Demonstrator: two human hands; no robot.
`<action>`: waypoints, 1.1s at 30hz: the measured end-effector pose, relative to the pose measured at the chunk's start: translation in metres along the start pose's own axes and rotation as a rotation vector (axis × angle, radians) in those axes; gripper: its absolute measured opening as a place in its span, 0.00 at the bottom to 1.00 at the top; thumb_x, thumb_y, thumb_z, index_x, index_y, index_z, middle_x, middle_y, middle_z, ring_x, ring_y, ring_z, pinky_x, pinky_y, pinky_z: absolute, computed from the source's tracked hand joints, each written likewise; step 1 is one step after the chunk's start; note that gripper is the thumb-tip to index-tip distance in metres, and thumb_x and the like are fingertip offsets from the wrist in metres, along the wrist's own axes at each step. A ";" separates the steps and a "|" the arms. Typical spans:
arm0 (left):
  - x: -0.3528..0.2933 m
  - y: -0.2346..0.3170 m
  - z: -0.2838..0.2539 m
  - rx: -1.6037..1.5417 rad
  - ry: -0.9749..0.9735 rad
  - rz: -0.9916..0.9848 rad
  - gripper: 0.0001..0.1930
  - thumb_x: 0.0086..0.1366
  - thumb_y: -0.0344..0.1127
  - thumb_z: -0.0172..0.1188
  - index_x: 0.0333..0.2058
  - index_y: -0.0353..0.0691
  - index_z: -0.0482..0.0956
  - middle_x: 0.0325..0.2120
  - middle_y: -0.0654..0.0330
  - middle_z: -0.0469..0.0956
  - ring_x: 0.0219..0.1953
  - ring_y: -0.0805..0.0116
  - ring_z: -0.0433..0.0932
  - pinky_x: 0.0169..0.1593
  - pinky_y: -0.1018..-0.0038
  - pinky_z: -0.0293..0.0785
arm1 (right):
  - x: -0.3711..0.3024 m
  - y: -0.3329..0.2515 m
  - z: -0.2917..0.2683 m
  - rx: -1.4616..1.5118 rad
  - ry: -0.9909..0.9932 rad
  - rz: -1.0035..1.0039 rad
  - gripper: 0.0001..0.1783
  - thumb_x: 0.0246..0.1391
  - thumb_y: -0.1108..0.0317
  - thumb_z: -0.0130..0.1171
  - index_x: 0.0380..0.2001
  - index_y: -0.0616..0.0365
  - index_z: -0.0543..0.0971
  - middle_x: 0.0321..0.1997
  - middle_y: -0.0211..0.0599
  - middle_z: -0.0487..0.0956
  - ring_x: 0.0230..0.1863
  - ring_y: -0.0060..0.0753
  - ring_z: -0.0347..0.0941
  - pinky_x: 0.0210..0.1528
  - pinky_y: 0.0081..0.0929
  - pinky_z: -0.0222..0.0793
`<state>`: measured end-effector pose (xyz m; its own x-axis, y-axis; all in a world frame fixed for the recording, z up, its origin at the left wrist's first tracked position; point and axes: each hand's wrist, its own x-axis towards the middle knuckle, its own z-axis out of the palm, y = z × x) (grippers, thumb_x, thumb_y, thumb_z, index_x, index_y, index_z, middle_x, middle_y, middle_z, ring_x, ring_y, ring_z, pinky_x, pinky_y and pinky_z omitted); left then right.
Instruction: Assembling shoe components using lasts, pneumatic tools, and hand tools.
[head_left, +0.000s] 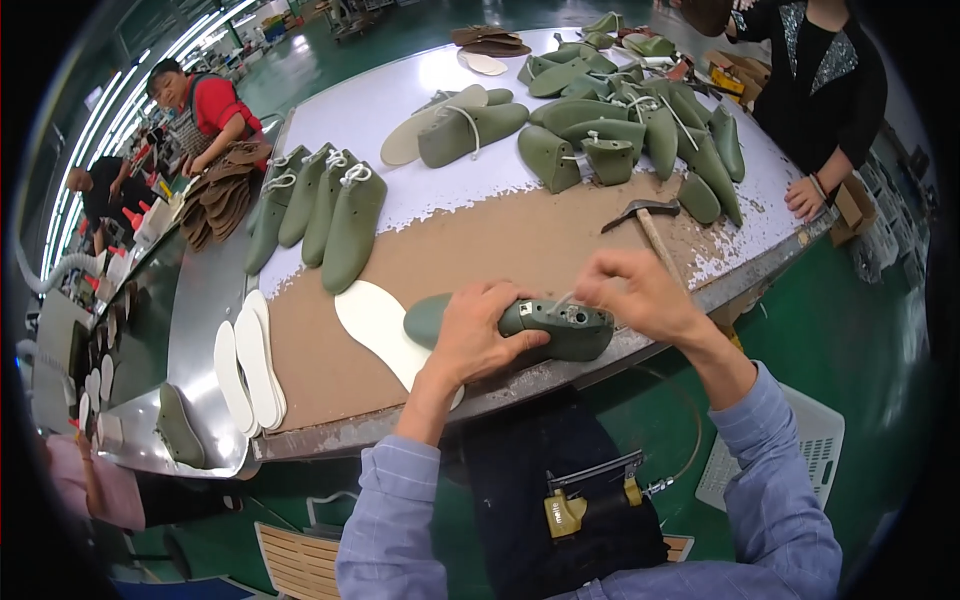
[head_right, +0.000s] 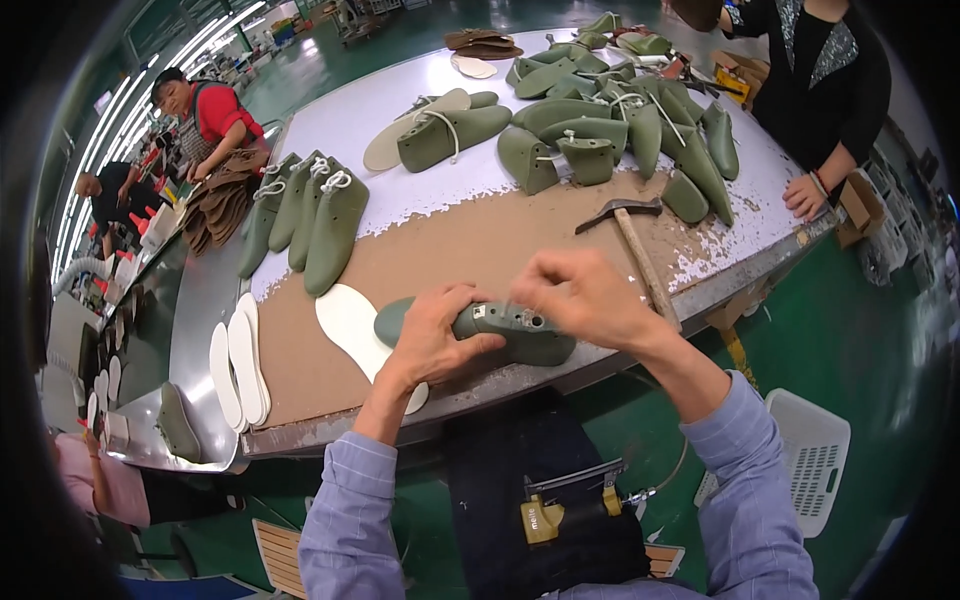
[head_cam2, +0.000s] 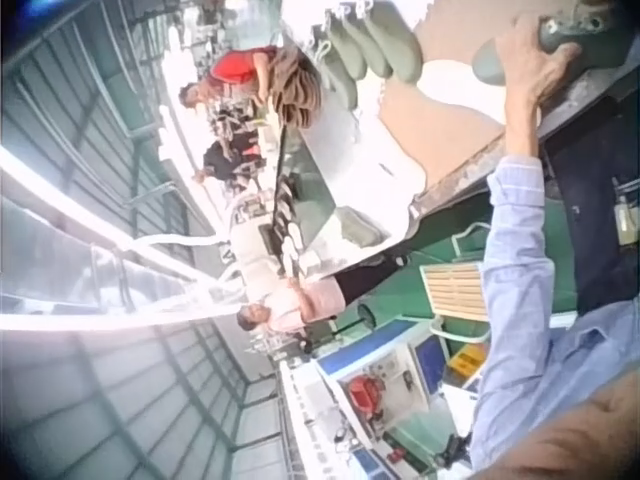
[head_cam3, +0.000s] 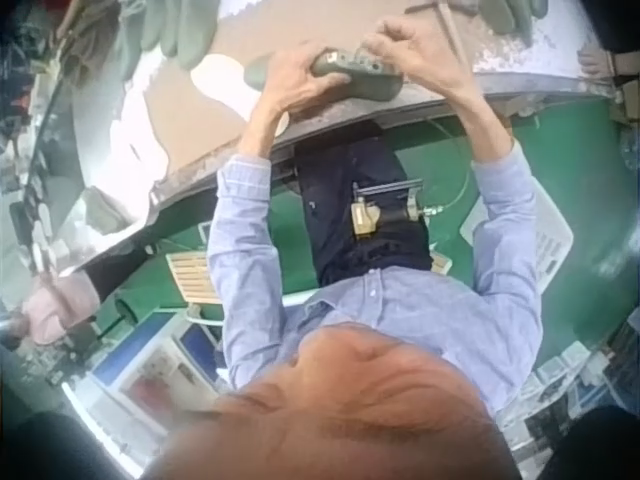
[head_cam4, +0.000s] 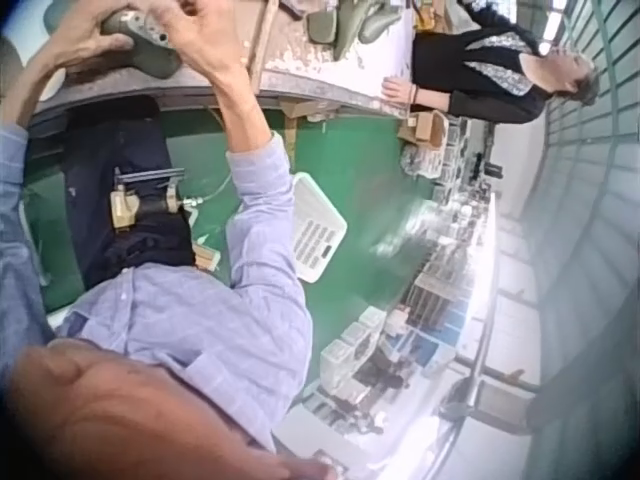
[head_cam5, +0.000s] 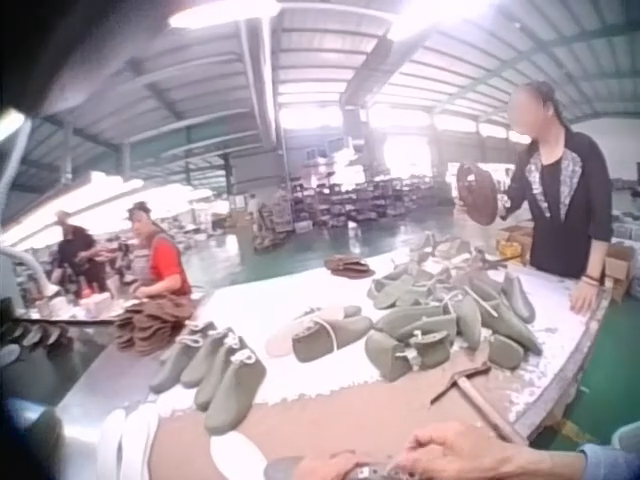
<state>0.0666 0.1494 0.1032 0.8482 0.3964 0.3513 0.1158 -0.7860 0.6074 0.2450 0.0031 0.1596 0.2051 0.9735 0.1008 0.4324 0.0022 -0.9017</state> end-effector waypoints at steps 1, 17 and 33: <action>-0.001 -0.005 0.000 -0.016 -0.031 0.003 0.21 0.48 0.44 0.70 0.41 0.48 0.79 0.41 0.59 0.77 0.48 0.54 0.72 0.53 0.62 0.65 | 0.010 0.004 0.006 -0.338 -0.074 -0.127 0.28 0.49 0.51 0.64 0.48 0.60 0.75 0.42 0.43 0.80 0.44 0.40 0.76 0.49 0.33 0.69; -0.110 -0.045 -0.006 0.416 0.223 -0.751 0.38 0.54 0.56 0.63 0.58 0.38 0.68 0.62 0.30 0.52 0.66 0.36 0.48 0.66 0.50 0.43 | 0.021 0.007 0.066 -0.415 -0.245 0.087 0.38 0.44 0.54 0.64 0.58 0.59 0.68 0.47 0.58 0.77 0.48 0.58 0.74 0.52 0.42 0.69; -0.064 -0.015 -0.012 -0.916 0.546 -0.787 0.39 0.59 0.55 0.62 0.57 0.30 0.62 0.47 0.50 0.72 0.49 0.63 0.71 0.50 0.68 0.70 | 0.067 0.026 0.157 0.451 -0.051 0.225 0.34 0.56 0.43 0.46 0.44 0.67 0.77 0.42 0.56 0.79 0.46 0.50 0.76 0.48 0.42 0.69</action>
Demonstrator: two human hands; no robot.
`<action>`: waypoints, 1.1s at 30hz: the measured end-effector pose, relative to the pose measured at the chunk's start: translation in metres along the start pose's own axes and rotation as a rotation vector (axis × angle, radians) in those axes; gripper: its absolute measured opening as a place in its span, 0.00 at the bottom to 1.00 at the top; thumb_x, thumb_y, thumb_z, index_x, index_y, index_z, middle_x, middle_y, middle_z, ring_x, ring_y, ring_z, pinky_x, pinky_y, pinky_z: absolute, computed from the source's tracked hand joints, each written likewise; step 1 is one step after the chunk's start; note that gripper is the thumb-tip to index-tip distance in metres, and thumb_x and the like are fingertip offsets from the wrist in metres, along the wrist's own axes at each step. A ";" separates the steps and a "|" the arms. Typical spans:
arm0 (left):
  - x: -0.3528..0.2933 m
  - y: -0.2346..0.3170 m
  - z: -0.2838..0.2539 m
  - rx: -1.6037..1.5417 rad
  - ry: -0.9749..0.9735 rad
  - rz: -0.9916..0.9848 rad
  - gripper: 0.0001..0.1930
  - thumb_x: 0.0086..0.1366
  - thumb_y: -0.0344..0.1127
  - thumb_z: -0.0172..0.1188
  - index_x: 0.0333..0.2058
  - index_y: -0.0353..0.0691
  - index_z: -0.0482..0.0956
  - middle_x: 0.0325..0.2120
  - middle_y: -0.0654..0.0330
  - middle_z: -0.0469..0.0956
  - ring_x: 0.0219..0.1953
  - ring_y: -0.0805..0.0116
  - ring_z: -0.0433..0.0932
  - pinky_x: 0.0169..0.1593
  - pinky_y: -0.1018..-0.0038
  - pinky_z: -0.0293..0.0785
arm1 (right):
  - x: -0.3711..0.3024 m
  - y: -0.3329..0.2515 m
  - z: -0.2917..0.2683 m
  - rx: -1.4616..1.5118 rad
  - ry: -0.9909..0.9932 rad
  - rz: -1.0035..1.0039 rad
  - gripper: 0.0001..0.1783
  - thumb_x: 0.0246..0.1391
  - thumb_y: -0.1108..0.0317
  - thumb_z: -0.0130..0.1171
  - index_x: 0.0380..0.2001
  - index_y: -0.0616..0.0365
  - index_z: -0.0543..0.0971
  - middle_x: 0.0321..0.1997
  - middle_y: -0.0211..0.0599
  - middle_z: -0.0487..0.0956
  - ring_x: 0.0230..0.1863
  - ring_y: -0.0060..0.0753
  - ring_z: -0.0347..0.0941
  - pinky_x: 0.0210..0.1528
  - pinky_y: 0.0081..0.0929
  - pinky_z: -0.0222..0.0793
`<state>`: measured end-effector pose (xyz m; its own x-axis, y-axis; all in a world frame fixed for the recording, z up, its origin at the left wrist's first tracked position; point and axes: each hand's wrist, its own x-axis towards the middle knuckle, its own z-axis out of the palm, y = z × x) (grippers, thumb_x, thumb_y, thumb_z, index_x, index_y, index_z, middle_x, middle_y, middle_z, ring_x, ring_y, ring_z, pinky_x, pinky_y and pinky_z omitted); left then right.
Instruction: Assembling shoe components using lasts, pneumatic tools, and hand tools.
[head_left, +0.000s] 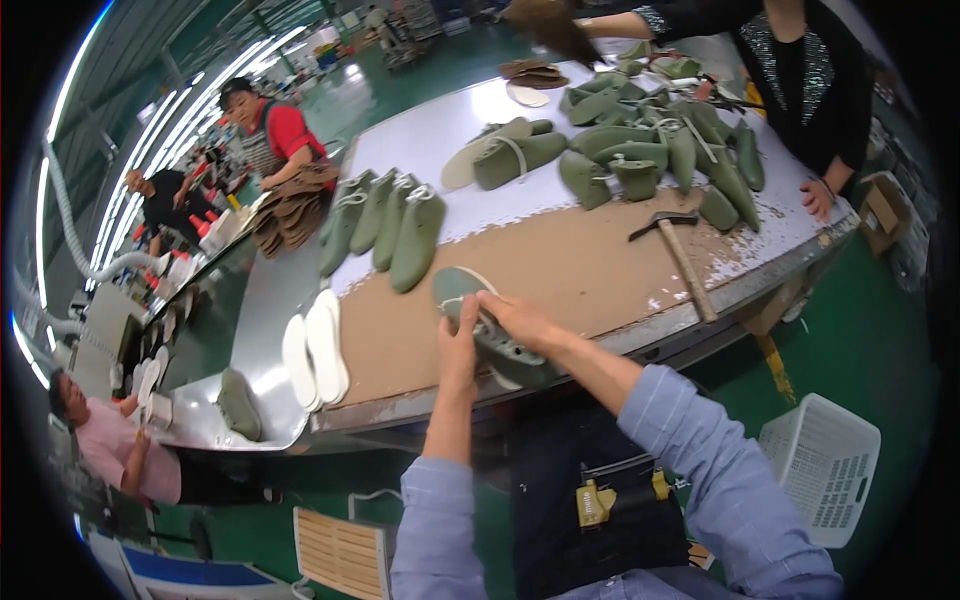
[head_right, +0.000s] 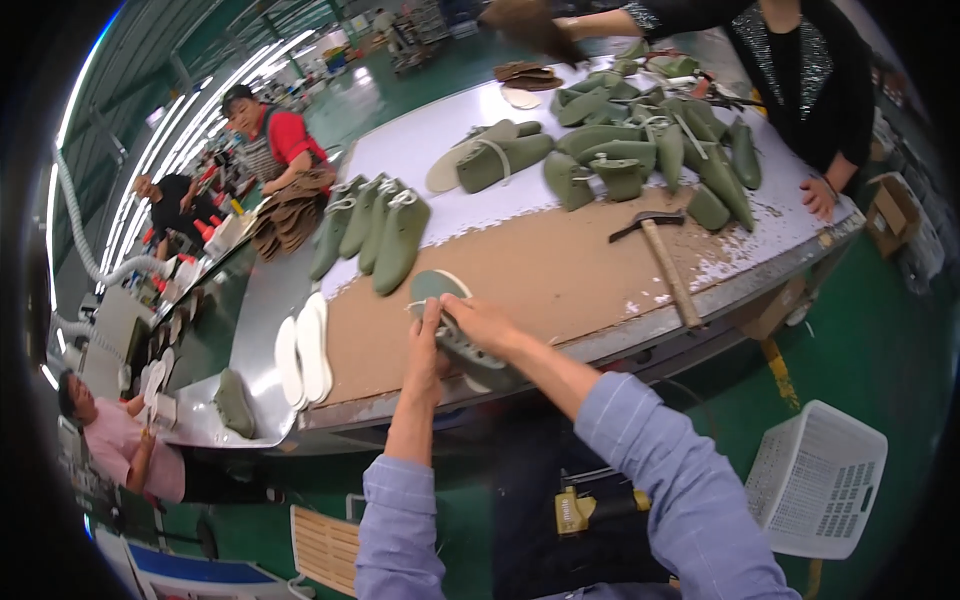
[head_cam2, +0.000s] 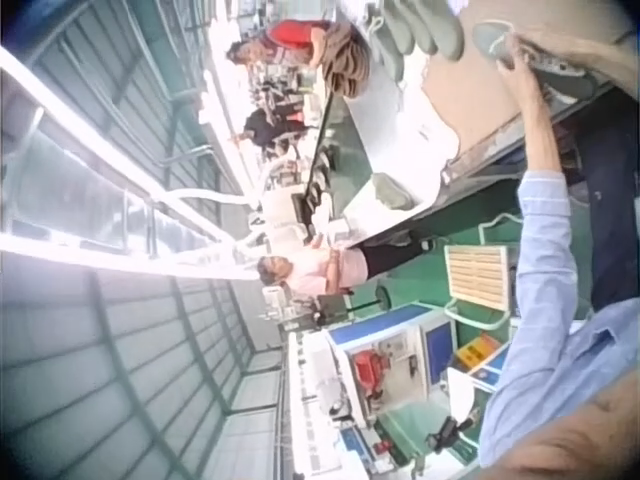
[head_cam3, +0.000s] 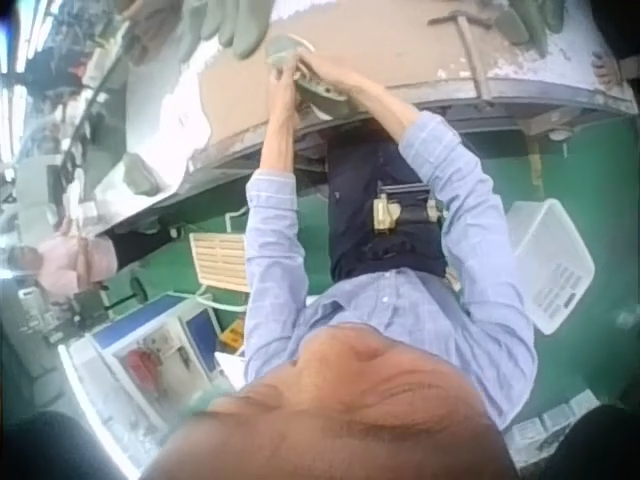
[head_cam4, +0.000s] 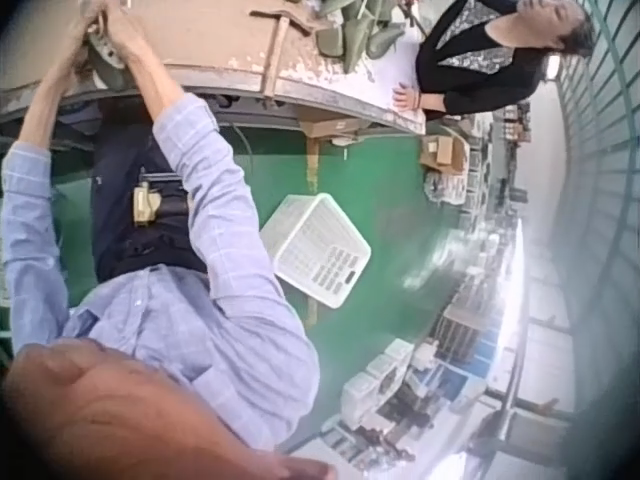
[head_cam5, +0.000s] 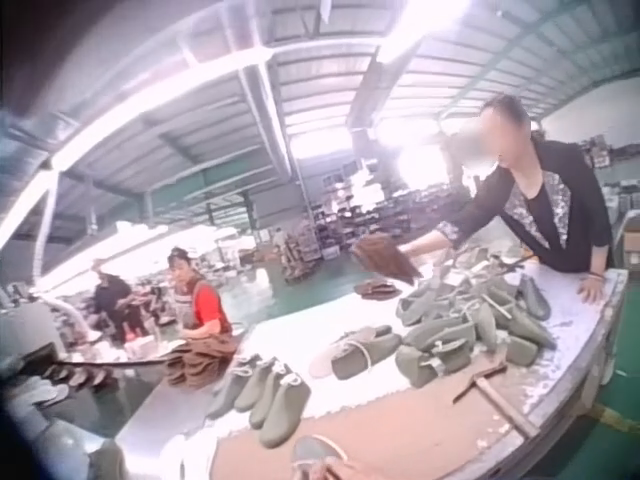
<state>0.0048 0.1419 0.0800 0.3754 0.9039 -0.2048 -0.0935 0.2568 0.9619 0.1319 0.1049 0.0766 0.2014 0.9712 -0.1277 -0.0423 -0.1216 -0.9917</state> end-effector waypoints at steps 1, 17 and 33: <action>-0.002 -0.006 0.007 0.001 -0.038 -0.016 0.39 0.59 0.55 0.62 0.57 0.30 0.62 0.47 0.50 0.72 0.49 0.63 0.71 0.50 0.68 0.70 | 0.000 0.009 0.001 -0.091 0.191 0.008 0.30 0.60 0.47 0.43 0.38 0.66 0.80 0.38 0.55 0.80 0.43 0.51 0.77 0.45 0.42 0.69; 0.009 -0.012 -0.026 -0.134 -0.173 -0.140 0.17 0.67 0.44 0.46 0.42 0.38 0.76 0.37 0.57 0.79 0.39 0.65 0.79 0.42 0.70 0.77 | -0.007 0.002 0.030 -0.106 0.425 0.096 0.26 0.51 0.62 0.56 0.45 0.78 0.71 0.51 0.71 0.68 0.54 0.64 0.68 0.57 0.47 0.65; 0.063 -0.030 -0.028 0.162 -0.226 0.159 0.12 0.67 0.37 0.43 0.40 0.36 0.72 0.36 0.57 0.76 0.36 0.63 0.76 0.43 0.68 0.76 | -0.025 0.016 0.031 -0.076 0.453 -0.087 0.18 0.54 0.65 0.51 0.40 0.72 0.73 0.50 0.65 0.68 0.51 0.65 0.68 0.53 0.51 0.65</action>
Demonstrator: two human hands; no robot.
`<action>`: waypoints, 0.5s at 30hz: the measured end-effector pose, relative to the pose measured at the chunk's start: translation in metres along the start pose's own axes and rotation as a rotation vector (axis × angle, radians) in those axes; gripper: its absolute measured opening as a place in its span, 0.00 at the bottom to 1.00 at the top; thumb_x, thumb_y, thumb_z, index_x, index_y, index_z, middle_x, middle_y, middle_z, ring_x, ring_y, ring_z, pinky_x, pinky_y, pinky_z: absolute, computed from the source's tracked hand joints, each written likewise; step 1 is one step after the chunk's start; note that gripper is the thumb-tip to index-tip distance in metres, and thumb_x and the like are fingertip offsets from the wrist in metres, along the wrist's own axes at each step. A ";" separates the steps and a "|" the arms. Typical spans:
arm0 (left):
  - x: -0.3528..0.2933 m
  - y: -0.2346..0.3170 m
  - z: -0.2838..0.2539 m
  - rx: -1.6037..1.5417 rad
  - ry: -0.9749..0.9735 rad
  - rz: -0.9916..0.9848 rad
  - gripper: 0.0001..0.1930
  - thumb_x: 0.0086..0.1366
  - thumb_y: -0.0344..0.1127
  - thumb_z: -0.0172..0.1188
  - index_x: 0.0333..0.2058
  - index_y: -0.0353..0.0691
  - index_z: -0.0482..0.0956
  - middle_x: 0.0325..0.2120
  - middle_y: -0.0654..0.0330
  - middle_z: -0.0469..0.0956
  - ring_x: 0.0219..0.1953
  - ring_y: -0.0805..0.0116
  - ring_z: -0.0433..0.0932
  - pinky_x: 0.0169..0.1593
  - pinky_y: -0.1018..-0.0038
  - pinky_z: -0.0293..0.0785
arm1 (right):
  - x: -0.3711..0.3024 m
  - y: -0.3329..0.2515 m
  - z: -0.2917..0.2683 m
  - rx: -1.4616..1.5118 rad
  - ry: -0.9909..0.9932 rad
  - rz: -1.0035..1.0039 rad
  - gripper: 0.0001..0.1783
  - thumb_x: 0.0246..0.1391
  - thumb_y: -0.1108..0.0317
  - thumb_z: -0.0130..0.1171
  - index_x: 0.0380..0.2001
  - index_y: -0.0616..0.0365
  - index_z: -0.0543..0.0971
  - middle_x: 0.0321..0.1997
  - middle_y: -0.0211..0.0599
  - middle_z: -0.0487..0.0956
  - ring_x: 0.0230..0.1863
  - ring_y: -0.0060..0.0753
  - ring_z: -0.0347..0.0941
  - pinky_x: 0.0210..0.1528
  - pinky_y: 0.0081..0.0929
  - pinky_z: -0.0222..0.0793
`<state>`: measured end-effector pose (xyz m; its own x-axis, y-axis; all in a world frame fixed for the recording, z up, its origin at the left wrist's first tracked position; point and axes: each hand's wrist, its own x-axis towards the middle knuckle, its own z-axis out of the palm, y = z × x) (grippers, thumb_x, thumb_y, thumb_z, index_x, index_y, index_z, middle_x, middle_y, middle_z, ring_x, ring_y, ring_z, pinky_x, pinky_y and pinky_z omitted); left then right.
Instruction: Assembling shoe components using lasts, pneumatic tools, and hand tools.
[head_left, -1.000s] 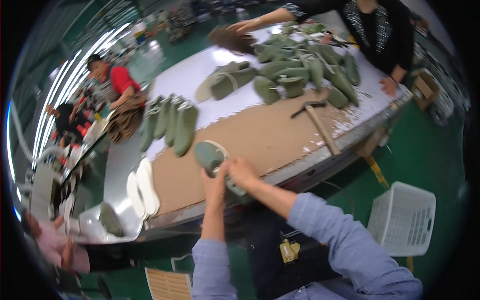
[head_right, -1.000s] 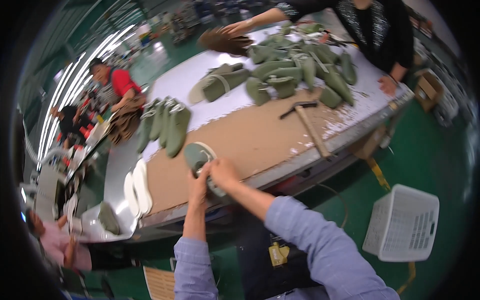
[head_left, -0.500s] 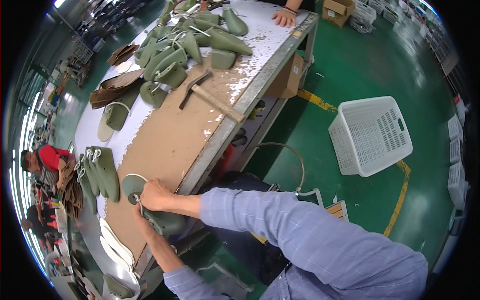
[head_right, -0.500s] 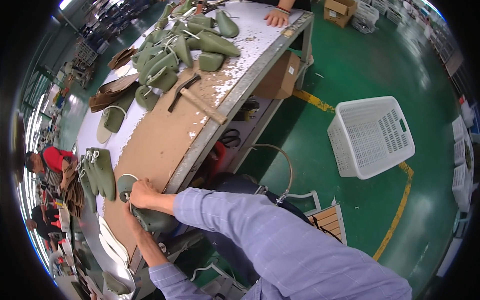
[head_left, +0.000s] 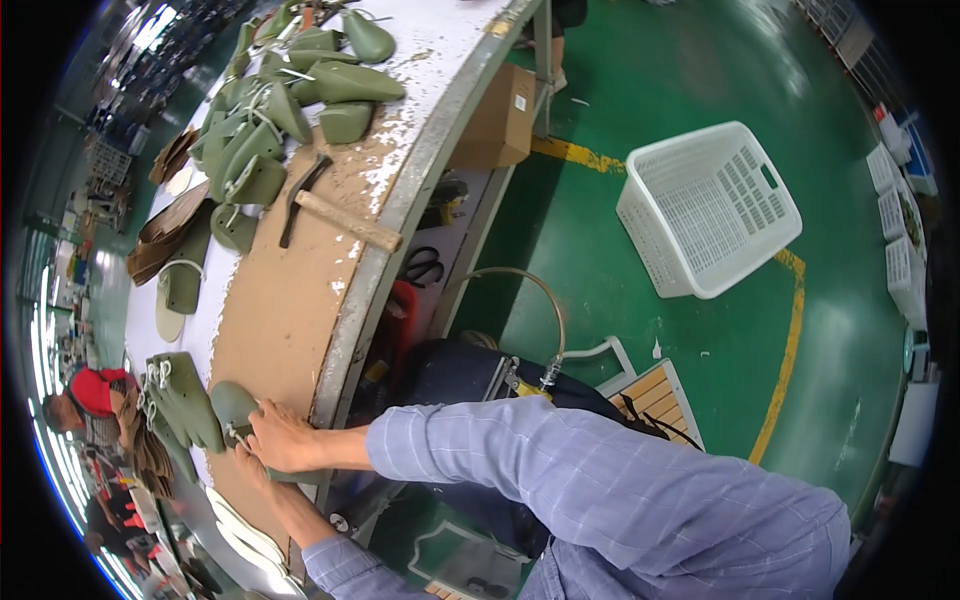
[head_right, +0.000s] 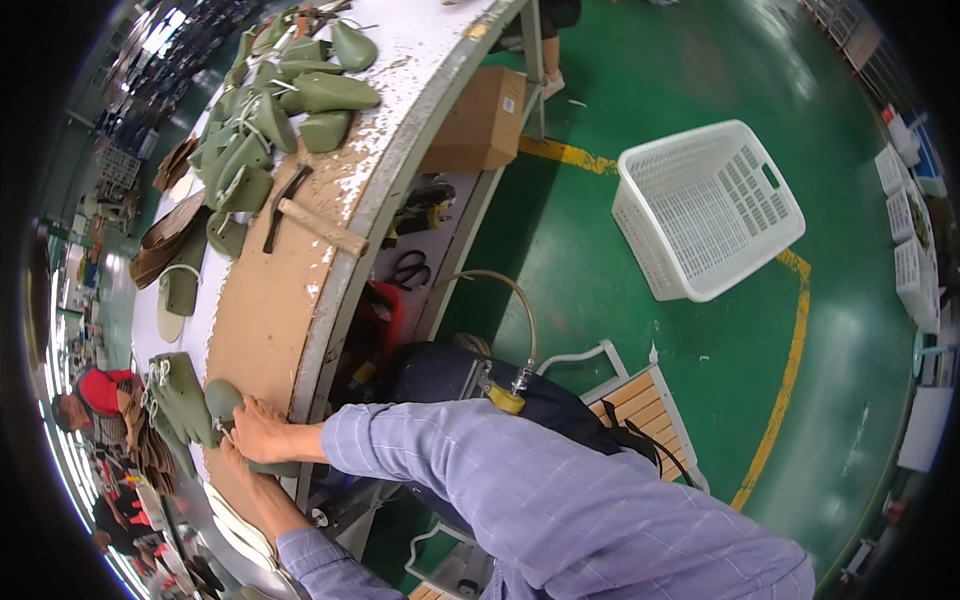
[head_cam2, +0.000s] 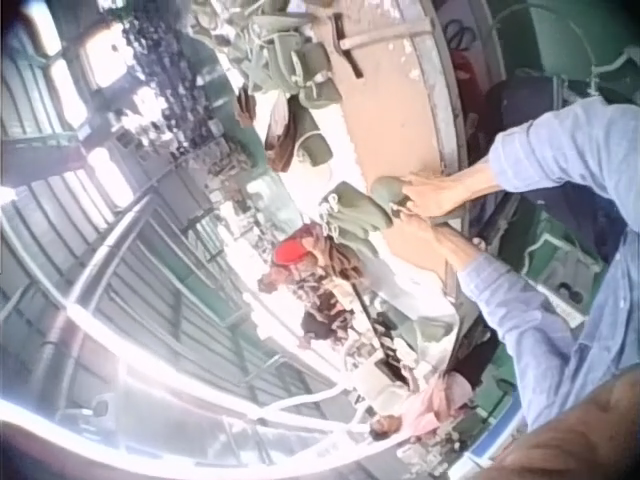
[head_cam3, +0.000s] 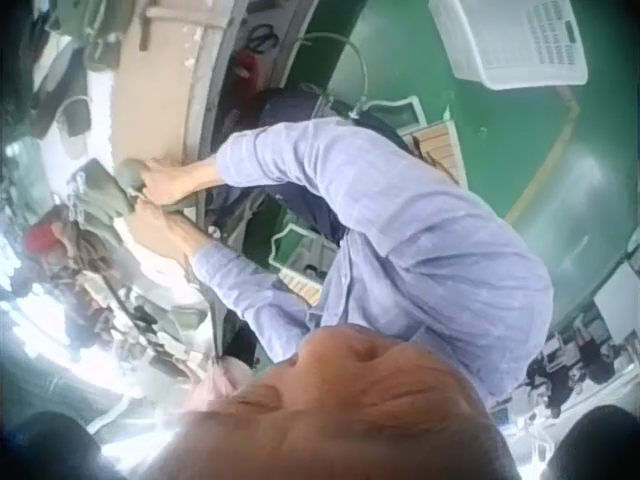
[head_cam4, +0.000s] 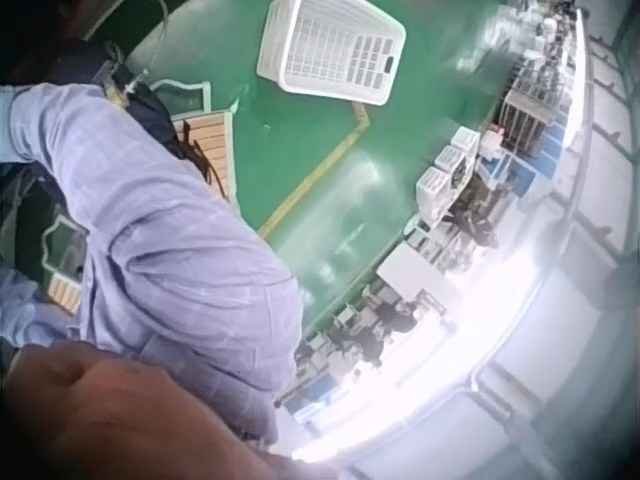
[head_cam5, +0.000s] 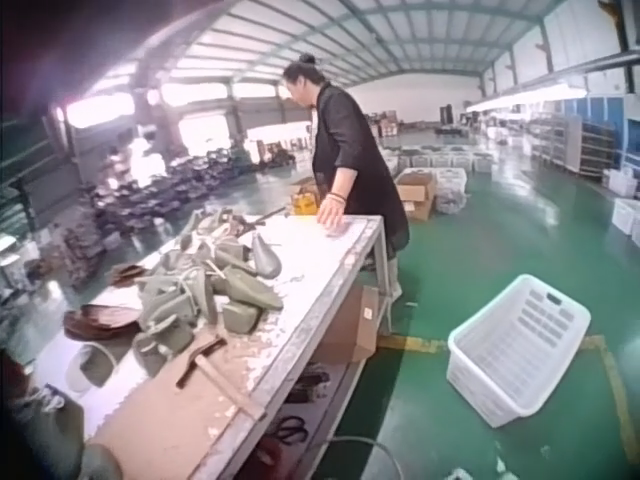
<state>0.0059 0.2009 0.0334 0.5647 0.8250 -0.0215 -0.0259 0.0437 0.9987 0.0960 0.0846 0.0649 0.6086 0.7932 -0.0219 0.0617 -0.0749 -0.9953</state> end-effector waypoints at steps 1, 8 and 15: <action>0.010 0.001 -0.037 0.143 0.035 0.100 0.13 0.68 0.37 0.44 0.44 0.36 0.71 0.43 0.56 0.73 0.42 0.63 0.75 0.46 0.68 0.75 | -0.011 -0.007 0.004 0.020 0.064 -0.166 0.15 0.54 0.65 0.51 0.36 0.69 0.74 0.46 0.62 0.71 0.48 0.62 0.70 0.50 0.50 0.66; -0.075 0.077 0.068 0.151 0.242 -0.052 0.31 0.64 0.35 0.54 0.63 0.36 0.57 0.56 0.54 0.66 0.56 0.62 0.68 0.56 0.68 0.66 | -0.117 -0.002 -0.211 -0.214 0.099 -0.541 0.15 0.50 0.61 0.55 0.14 0.55 0.73 0.14 0.41 0.72 0.18 0.45 0.72 0.20 0.37 0.67; -0.045 0.028 0.030 0.200 0.118 0.148 0.33 0.65 0.38 0.52 0.66 0.41 0.52 0.56 0.54 0.67 0.59 0.62 0.64 0.63 0.65 0.57 | 0.015 0.292 -0.391 -0.860 0.190 0.119 0.13 0.49 0.67 0.51 0.36 0.59 0.81 0.41 0.52 0.79 0.40 0.57 0.76 0.44 0.46 0.72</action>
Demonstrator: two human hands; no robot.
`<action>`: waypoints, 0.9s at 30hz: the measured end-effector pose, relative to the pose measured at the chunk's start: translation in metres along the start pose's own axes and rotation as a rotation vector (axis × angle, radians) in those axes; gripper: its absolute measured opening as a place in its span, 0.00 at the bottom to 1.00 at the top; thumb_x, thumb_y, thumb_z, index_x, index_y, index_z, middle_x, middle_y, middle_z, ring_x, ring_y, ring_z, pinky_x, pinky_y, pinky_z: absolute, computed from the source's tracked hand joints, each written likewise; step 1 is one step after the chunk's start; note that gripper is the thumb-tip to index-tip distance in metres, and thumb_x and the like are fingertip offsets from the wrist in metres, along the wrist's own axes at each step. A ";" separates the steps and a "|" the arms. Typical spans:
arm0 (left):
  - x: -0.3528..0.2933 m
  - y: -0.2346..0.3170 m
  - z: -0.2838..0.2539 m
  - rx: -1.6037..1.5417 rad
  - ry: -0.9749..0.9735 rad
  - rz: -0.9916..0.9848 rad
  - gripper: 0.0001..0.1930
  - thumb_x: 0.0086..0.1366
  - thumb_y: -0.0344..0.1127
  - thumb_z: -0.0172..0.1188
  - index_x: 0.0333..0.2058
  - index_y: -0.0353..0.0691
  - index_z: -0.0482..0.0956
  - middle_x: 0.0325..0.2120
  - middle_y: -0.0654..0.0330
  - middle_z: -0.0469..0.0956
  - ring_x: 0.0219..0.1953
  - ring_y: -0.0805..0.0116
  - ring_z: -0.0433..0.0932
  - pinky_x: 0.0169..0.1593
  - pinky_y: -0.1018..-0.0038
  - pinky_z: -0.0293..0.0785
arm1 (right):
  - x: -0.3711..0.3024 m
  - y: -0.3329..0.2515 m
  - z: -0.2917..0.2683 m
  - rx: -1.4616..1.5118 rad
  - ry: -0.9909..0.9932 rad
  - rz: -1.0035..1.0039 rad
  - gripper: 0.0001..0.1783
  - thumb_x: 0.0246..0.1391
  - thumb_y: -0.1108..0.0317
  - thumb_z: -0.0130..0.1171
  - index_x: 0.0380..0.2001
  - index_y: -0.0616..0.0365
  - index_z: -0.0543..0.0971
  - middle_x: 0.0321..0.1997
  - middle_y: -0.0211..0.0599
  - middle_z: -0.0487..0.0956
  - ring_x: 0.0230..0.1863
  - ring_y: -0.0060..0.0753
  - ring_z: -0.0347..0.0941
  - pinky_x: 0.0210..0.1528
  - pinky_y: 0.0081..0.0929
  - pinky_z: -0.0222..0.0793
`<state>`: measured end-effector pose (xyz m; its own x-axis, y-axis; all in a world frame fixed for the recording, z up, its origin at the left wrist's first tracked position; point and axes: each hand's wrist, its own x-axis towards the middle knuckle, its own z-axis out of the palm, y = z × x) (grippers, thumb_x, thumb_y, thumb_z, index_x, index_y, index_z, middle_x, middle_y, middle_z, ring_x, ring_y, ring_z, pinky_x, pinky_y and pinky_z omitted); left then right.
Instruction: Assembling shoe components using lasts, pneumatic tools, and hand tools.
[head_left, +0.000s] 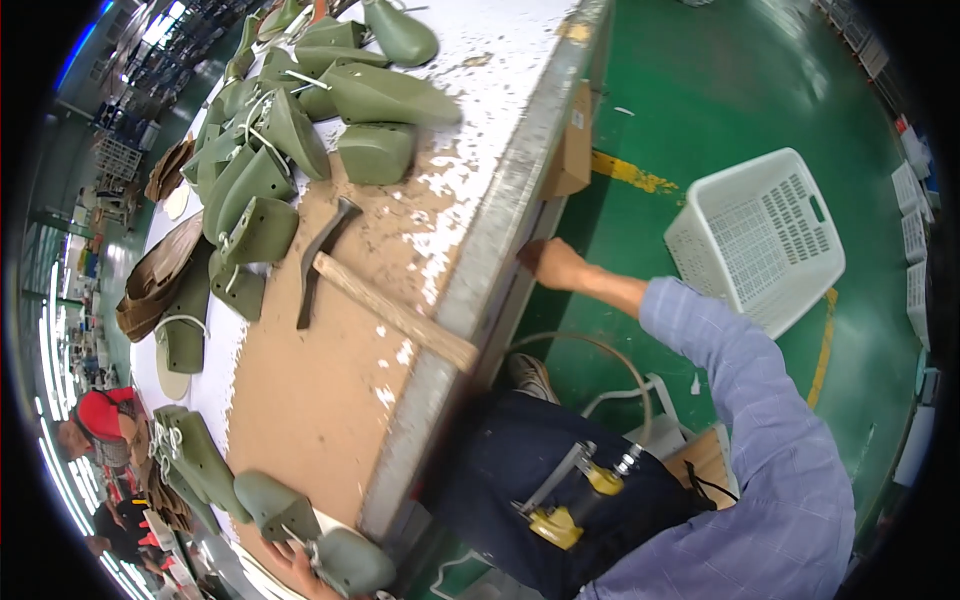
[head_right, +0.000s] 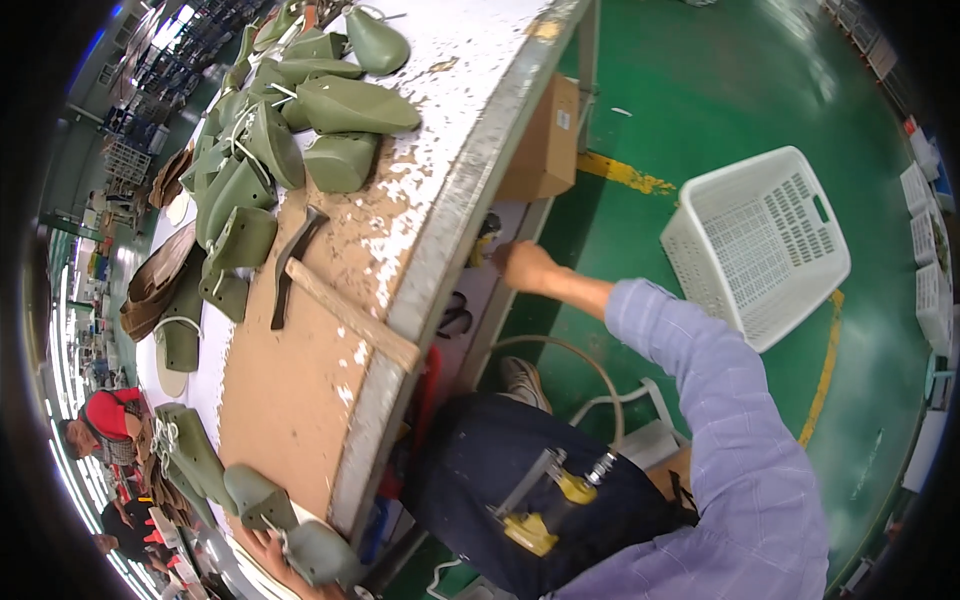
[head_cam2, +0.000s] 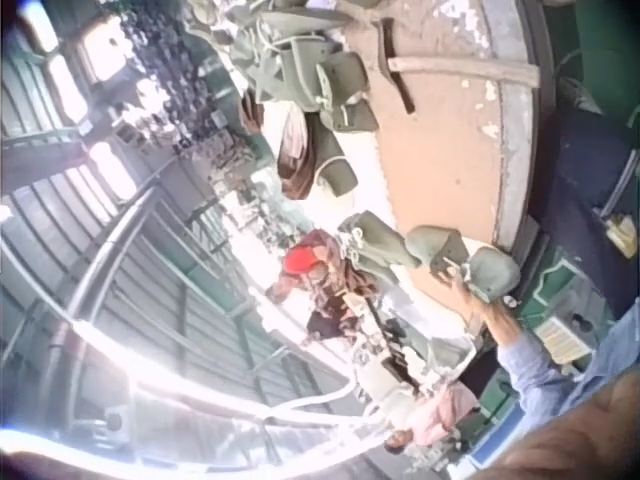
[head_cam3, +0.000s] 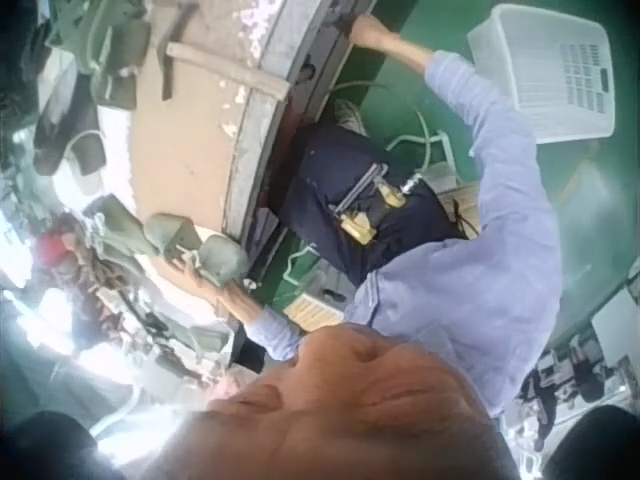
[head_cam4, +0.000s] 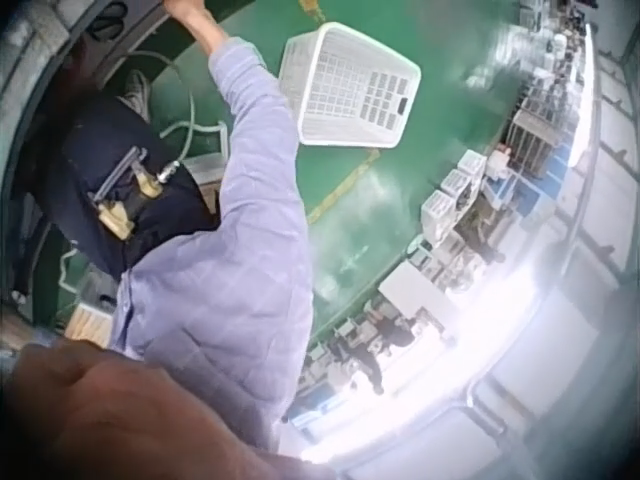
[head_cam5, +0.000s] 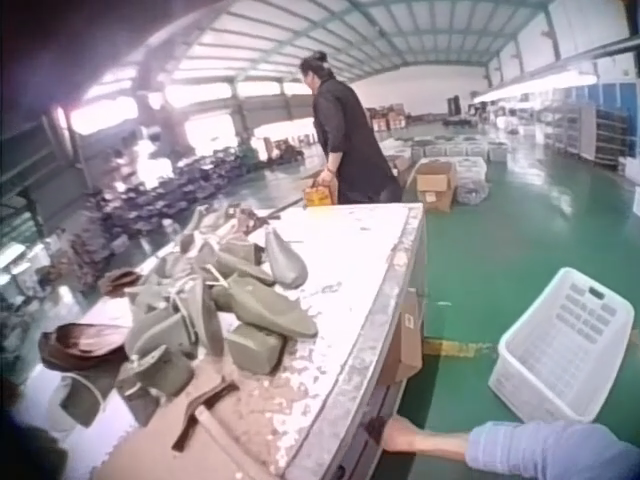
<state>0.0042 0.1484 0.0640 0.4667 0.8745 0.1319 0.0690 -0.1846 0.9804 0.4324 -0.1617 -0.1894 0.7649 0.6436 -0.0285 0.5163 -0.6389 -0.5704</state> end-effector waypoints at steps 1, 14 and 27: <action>0.011 -0.013 -0.018 -0.037 -0.021 -0.030 0.32 0.65 0.38 0.52 0.66 0.42 0.53 0.54 0.55 0.67 0.58 0.63 0.65 0.62 0.65 0.58 | 0.035 0.004 0.021 -0.192 -0.110 -0.073 0.14 0.47 0.68 0.51 0.37 0.56 0.81 0.41 0.48 0.80 0.39 0.57 0.76 0.43 0.45 0.73; -0.046 0.004 -0.046 -0.532 0.346 -0.319 0.22 0.69 0.32 0.43 0.62 0.46 0.58 0.24 0.68 0.69 0.26 0.75 0.70 0.38 0.74 0.73 | 0.146 -0.113 0.267 1.040 0.177 -0.138 0.13 0.56 0.61 0.48 0.33 0.57 0.78 0.33 0.36 0.79 0.32 0.40 0.76 0.35 0.35 0.71; -0.013 0.020 0.035 0.001 0.332 -0.078 0.38 0.55 0.25 0.44 0.67 0.34 0.46 0.64 0.49 0.55 0.63 0.59 0.60 0.62 0.71 0.58 | 0.008 -0.023 0.092 0.940 0.232 0.306 0.16 0.60 0.57 0.46 0.30 0.57 0.76 0.28 0.30 0.76 0.28 0.31 0.73 0.30 0.30 0.68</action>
<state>0.0304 0.1177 0.0763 0.1476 0.9843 0.0970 0.0943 -0.1117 0.9893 0.3911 -0.1032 -0.2521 0.9209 0.3466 -0.1786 -0.1501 -0.1076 -0.9828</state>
